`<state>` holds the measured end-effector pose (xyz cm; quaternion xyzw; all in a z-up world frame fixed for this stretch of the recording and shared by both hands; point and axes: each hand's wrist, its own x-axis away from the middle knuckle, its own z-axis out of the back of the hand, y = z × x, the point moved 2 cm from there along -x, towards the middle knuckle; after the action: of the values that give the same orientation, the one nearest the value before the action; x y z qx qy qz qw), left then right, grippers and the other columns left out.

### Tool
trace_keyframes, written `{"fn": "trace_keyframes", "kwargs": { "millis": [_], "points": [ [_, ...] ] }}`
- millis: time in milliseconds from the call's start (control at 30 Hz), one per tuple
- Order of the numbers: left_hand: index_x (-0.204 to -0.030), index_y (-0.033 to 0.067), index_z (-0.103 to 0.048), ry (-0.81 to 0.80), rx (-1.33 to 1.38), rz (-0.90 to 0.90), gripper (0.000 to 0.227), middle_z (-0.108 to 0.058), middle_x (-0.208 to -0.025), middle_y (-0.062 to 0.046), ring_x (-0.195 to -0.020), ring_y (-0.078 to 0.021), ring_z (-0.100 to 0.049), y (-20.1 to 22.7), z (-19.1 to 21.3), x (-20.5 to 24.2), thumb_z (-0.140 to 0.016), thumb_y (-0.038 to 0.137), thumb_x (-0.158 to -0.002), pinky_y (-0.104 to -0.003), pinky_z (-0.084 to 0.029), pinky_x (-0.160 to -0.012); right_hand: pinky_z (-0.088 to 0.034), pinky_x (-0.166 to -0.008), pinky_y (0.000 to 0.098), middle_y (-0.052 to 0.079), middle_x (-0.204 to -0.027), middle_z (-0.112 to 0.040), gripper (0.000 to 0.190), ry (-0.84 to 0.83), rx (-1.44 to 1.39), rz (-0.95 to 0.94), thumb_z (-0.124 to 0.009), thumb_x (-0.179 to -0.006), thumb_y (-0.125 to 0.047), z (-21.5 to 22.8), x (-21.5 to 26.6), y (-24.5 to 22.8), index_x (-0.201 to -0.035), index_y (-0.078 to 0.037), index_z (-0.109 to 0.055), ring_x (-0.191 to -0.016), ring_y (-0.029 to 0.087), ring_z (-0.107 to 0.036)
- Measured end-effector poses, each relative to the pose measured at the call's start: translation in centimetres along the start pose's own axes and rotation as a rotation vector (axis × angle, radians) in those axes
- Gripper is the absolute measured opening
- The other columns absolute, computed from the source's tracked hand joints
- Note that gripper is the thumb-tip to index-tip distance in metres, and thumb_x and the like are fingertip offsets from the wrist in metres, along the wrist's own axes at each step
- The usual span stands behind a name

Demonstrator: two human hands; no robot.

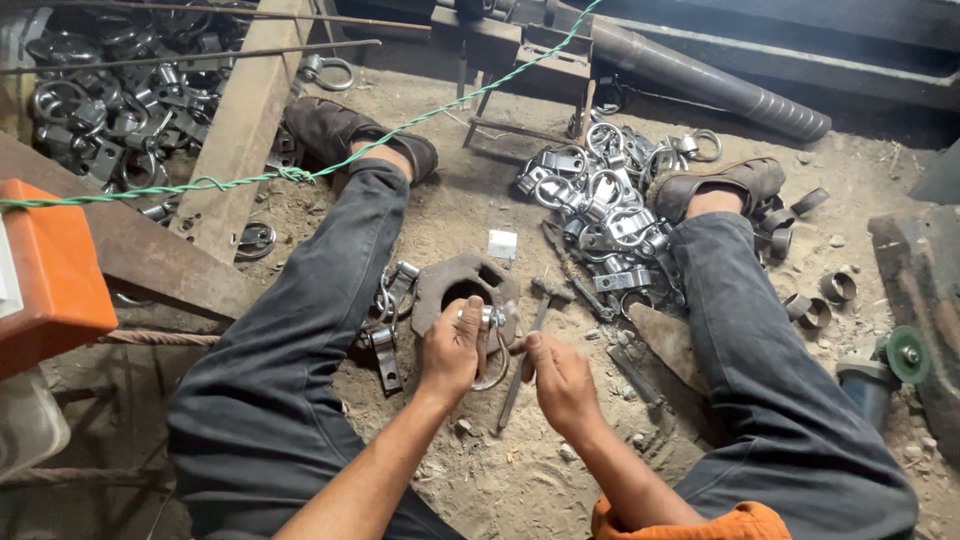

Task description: The person sits on the floor and assembles metal hardware components using a hammer and a metal rod. They repeatedly place a metal ring and plate on a block, insert the rod, and strike it to secure the parts, then set the assembled unit aside.

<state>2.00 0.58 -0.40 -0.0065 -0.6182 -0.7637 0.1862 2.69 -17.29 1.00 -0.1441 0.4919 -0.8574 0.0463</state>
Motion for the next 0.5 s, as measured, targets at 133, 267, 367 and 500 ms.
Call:
{"fn": "trace_keyframes", "kwargs": {
  "millis": [133,267,367,500],
  "points": [
    [-0.088,0.0152,-0.064,0.137,-0.032,-0.1,0.06,-0.066,-0.068,0.002,-0.061,-0.0141,-0.065,0.5,0.6,0.2,-0.033,0.065,-0.101,-0.034,-0.049,-0.054,-0.047,-0.057,0.0389,0.009,-0.068,-0.068,0.045,-0.072,0.12,-0.008,-0.045,-0.105,-0.037,-0.1,1.0,-1.4,-0.093,-0.006,-0.074,-0.061,0.02,-0.062],
    [-0.092,0.0156,-0.065,0.21,-0.106,-0.159,0.056,-0.067,-0.068,0.001,-0.061,-0.0137,-0.066,1.0,0.6,0.7,-0.035,0.062,-0.101,-0.035,-0.05,-0.053,-0.052,-0.064,0.0385,0.011,-0.072,-0.072,0.045,-0.046,0.009,0.1,-0.046,-0.105,-0.035,-0.3,1.9,-3.0,-0.088,-0.002,-0.072,-0.067,0.022,-0.066],
    [-0.09,0.016,-0.064,0.08,-0.002,-0.041,0.054,-0.066,-0.066,0.001,-0.058,-0.0131,-0.064,0.4,0.1,0.9,-0.034,0.059,-0.103,-0.033,-0.049,-0.053,-0.052,-0.06,0.0403,0.011,-0.072,-0.071,0.046,0.027,0.066,0.142,-0.045,-0.106,-0.036,-0.8,2.0,-2.4,-0.087,-0.002,-0.07,-0.065,0.024,-0.068],
    [-0.093,0.0076,-0.062,-0.17,0.669,0.209,0.051,-0.063,-0.072,-0.001,-0.058,-0.0104,-0.056,-0.5,-0.9,0.5,-0.046,0.052,-0.111,-0.028,-0.046,-0.052,-0.047,-0.049,0.041,0.01,-0.068,-0.064,0.043,0.075,0.35,0.28,-0.042,-0.105,-0.04,-0.8,0.6,1.1,-0.096,-0.008,-0.068,-0.055,0.023,-0.06]
  ]
}}
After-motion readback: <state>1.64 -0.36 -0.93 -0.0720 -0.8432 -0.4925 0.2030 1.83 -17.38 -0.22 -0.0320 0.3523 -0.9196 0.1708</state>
